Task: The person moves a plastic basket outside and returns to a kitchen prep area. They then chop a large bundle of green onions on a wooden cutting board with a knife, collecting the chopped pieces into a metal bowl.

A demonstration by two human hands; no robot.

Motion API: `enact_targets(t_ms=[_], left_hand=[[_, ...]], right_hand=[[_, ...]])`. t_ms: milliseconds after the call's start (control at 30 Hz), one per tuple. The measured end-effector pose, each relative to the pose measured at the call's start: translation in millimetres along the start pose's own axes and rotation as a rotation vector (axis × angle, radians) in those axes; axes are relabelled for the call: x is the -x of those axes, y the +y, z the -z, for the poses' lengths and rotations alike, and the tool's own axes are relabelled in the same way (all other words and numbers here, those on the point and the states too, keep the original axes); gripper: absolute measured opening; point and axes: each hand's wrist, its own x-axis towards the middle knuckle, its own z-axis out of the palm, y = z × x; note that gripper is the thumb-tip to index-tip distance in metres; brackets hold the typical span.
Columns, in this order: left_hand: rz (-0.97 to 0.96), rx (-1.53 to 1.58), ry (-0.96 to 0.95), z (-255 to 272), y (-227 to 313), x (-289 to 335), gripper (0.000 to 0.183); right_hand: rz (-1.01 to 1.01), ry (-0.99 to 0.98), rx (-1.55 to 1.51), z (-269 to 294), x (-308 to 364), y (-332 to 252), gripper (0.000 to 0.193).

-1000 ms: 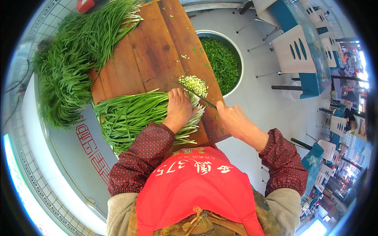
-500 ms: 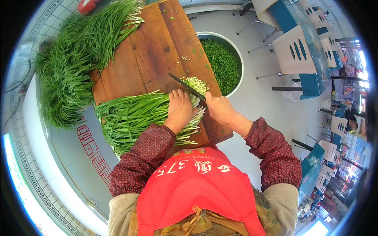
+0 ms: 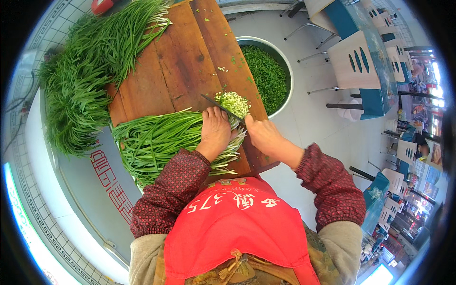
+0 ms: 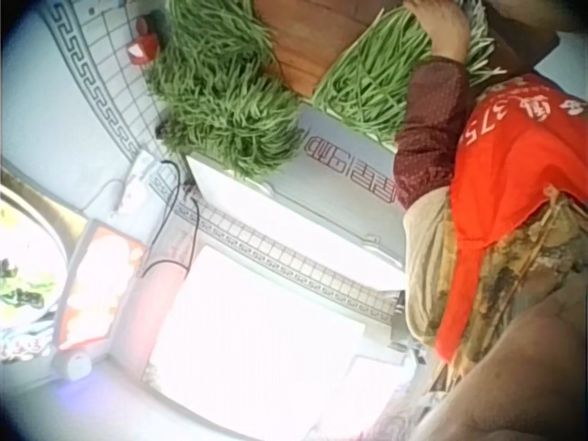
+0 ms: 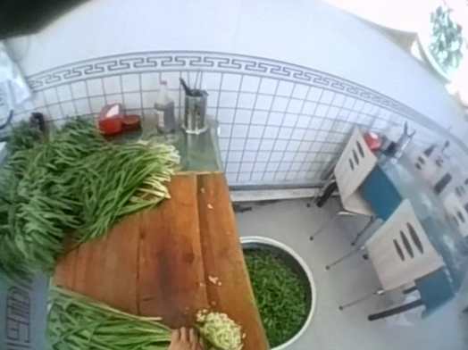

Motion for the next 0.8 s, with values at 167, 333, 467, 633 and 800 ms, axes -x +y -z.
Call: enact_targets(t_ms=[167, 333, 467, 633, 800], left_hand=[[0.018, 0.04, 0.062, 0, 0, 3, 0.069], [0.066, 0.067, 0.213, -2, -1, 7, 0.078], [0.088, 0.094, 0.195, -4, -1, 5, 0.079], [0.064, 0.056, 0.26, 3, -7, 9, 0.072], [0.011, -0.008, 0.099, 9, -12, 11, 0.072]], right_hand=[[0.018, 0.11, -0.048, -22, -12, 10, 0.02], [-0.027, 0.125, -0.054, 1, 19, 4, 0.018], [-0.042, -0.01, -0.007, 21, 56, -1, 0.022], [-0.056, -0.013, 0.035, 12, 62, -8, 0.028], [-0.044, -0.058, -0.013, 16, 54, -1, 0.026]])
